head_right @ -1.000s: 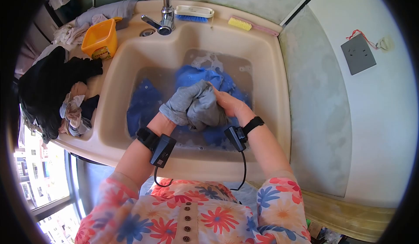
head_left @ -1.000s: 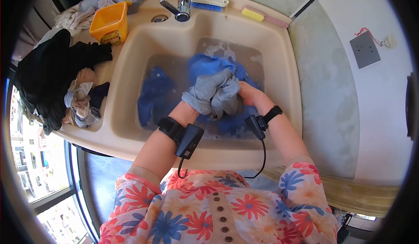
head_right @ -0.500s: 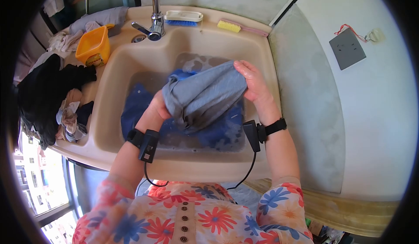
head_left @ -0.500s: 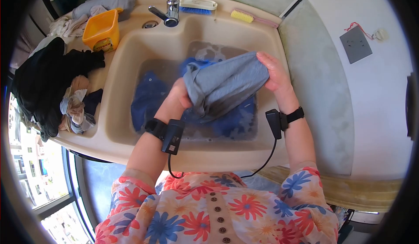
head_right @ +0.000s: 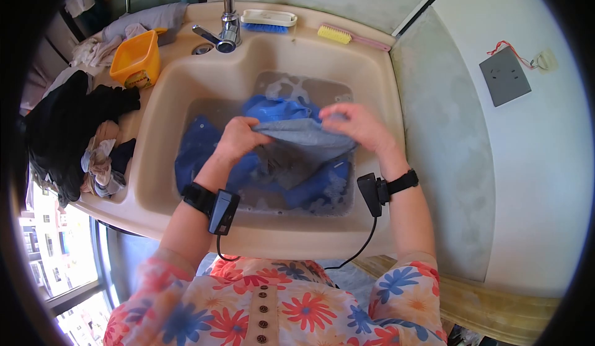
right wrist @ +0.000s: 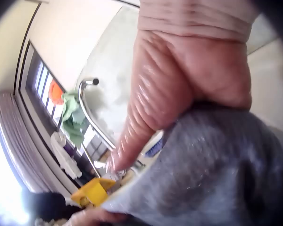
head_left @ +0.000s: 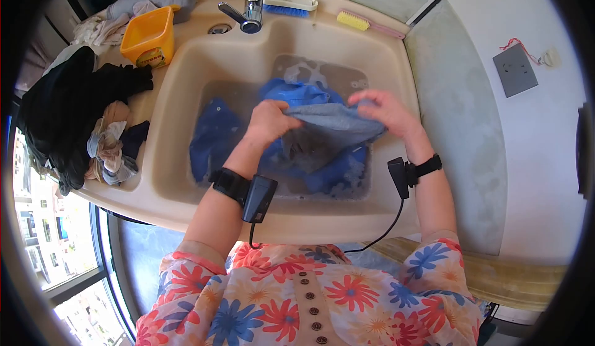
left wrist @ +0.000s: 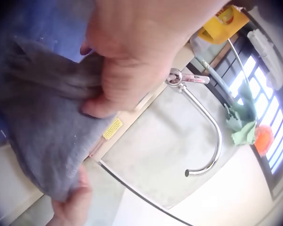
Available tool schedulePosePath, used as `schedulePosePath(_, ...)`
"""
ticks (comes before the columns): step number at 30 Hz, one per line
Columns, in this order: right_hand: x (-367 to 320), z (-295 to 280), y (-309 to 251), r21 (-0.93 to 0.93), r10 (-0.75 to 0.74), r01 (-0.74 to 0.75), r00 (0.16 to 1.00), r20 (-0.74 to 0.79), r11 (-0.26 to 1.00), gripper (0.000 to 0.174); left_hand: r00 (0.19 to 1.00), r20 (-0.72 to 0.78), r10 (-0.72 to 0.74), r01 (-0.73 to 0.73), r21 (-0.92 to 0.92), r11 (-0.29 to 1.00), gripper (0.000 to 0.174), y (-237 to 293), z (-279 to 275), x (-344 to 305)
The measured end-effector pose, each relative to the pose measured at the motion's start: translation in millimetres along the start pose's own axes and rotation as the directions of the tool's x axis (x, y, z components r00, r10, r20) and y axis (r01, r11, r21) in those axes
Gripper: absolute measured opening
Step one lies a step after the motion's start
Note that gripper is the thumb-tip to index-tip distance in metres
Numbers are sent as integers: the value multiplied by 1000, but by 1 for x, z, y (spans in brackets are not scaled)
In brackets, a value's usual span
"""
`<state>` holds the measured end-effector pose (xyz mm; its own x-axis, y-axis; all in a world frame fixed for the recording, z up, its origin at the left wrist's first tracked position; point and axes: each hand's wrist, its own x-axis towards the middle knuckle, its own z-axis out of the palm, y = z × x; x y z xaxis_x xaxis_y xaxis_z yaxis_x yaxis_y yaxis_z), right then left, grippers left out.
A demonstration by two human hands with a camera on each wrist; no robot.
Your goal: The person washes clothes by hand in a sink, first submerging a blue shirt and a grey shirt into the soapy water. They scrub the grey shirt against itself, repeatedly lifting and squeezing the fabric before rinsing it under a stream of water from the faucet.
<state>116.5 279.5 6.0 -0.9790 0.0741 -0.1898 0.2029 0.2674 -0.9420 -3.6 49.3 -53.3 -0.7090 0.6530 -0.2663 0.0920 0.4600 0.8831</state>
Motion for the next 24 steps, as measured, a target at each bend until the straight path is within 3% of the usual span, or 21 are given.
schedulePosePath(1,0,5,0,1,2,-2,1000,1,1000,27,999,-35,-38,21,-393,919,36,-1,-1,0)
schedulePosePath(2,1,12,0,-380,178,-105,970,165,919,26,999,8,-45,40,-637,770,27,-1,-3,0)
schedulePosePath(3,1,16,1,-712,392,-112,888,241,693,25,999,9,-43,38,-637,770,27,-4,-3,3)
schedulePosePath(4,-3,21,8,-489,290,-151,931,221,859,17,996,81,-28,81,-800,594,19,-10,-3,7)
schedulePosePath(5,0,22,11,-491,289,-148,930,225,859,17,990,144,1,133,-914,384,12,-16,-4,9)
schedulePosePath(6,3,24,13,-144,173,-151,973,152,978,17,990,138,-4,129,-915,383,12,-11,-4,7)
schedulePosePath(7,4,26,14,221,92,-98,995,36,970,18,973,214,-91,231,-933,275,16,0,-1,2)
schedulePosePath(8,11,30,13,459,93,-92,995,21,883,22,940,299,-162,324,-933,158,19,7,3,-1)
schedulePosePath(9,18,34,15,459,93,-91,995,17,884,22,940,301,-160,325,-932,159,19,9,7,0)
schedulePosePath(11,37,47,28,637,184,-67,976,-120,768,21,921,373,-114,381,-922,62,29,4,16,3)
schedulePosePath(12,45,58,31,638,184,-67,976,-119,767,21,948,291,-126,303,-948,94,28,-9,24,12)
schedulePosePath(14,62,84,34,394,146,-16,942,-301,919,22,950,242,-196,262,-961,83,25,-20,30,17)
schedulePosePath(15,66,99,29,187,57,0,952,-299,982,20,946,194,-261,219,-973,71,22,-23,31,18)
schedulePosePath(16,63,121,16,-157,-238,195,910,-340,968,18,944,196,-266,221,-973,68,22,-26,30,14)
schedulePosePath(17,53,140,-7,-281,-309,231,909,-279,932,22,972,201,-122,201,-980,-13,21,-29,29,6)
schedulePosePath(18,53,154,-9,-281,-307,228,910,-278,932,22,982,188,26,190,-977,-93,21,-31,29,1)
schedulePosePath(20,54,170,-11,-579,-633,417,739,-232,700,20,988,152,5,150,-973,-177,22,-30,34,-2)
schedulePosePath(21,62,163,-6,-578,-632,419,741,-227,700,20,993,116,-19,107,-960,-259,23,-27,38,-3)
schedulePosePath(22,76,148,5,-588,-470,226,829,-304,777,23,919,86,-386,160,-973,165,24,-3,34,-4)
schedulePosePath(23,86,136,16,-582,-297,20,874,-384,813,27,877,168,-450,275,-943,185,22,1,34,1)
schedulePosePath(24,86,133,11,-618,-343,50,865,-365,785,29,889,208,-408,285,-949,138,22,3,34,4)
